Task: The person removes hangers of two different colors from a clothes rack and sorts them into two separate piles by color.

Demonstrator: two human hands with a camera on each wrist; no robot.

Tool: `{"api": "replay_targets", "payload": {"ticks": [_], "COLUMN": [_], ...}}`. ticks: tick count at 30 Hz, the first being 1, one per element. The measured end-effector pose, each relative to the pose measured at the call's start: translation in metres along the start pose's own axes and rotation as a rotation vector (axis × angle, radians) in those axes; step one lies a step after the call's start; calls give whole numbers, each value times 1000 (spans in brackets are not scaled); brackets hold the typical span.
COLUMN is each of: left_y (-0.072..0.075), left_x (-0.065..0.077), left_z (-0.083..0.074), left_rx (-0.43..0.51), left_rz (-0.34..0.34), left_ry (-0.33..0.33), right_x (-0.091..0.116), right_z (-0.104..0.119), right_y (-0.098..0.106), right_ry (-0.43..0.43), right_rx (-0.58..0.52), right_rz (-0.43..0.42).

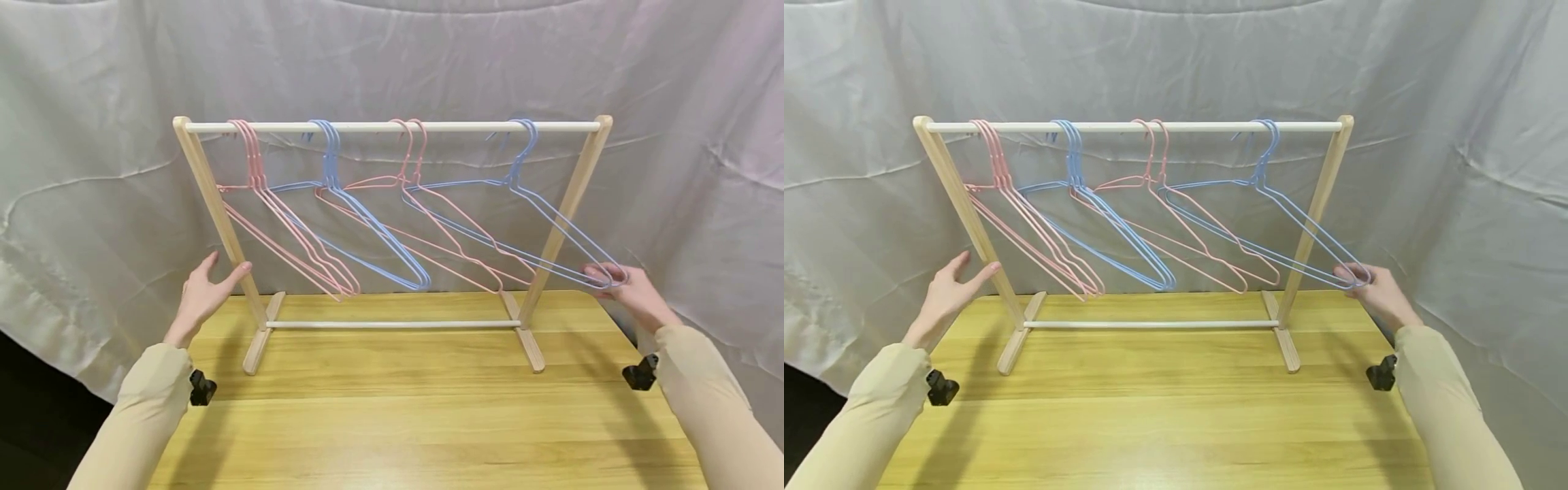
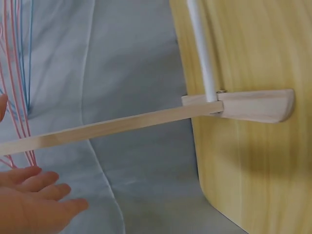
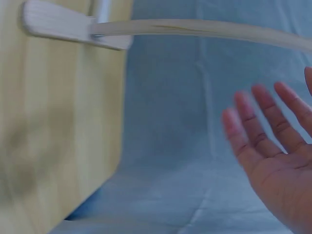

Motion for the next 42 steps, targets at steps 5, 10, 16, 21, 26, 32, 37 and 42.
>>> {"api": "replay_targets", "payload": {"ticks": [5,10,16,21,26,32,37,42], "left_y": [7,15,23,22,16,12,11,10], "left_x": [-4,-10,-21,-26,-29,-33,-37,-39], "left_z": [-5,-9,-13,-20,-28,-32,-31,-31], "left_rx": [84,133,217,281,297,313,308,285], "left_rz": [-178,-308,-403,-428,-445,-496,-527,-557], "left_ry": [-36,16,9,-23,-12,-25,-30,-28], "right_x": [-5,-10,-22,-31,-34,-35,-38,-40], "right_z": [29,61,95,111,118,119,120,120], "right_y": [15,18,10,-1,-9,-14,-18,-21], "right_ry": [17,9,84,92,80,60,77,81], "right_rx": [-73,-206,-335,-288,-243,-157,-81,-51], "right_rz": [-55,-66,-22,10,-8,-25,-30,-41]}}
Point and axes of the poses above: each hand's wrist, its own x-axis away from the middle knuckle, its own y-axis out of the back of the hand, z = x × y, the point moved 2 cm from there along -x, towards the middle knuckle, and after that the axes turned 2 degrees about -y, right-handed, at the moved point
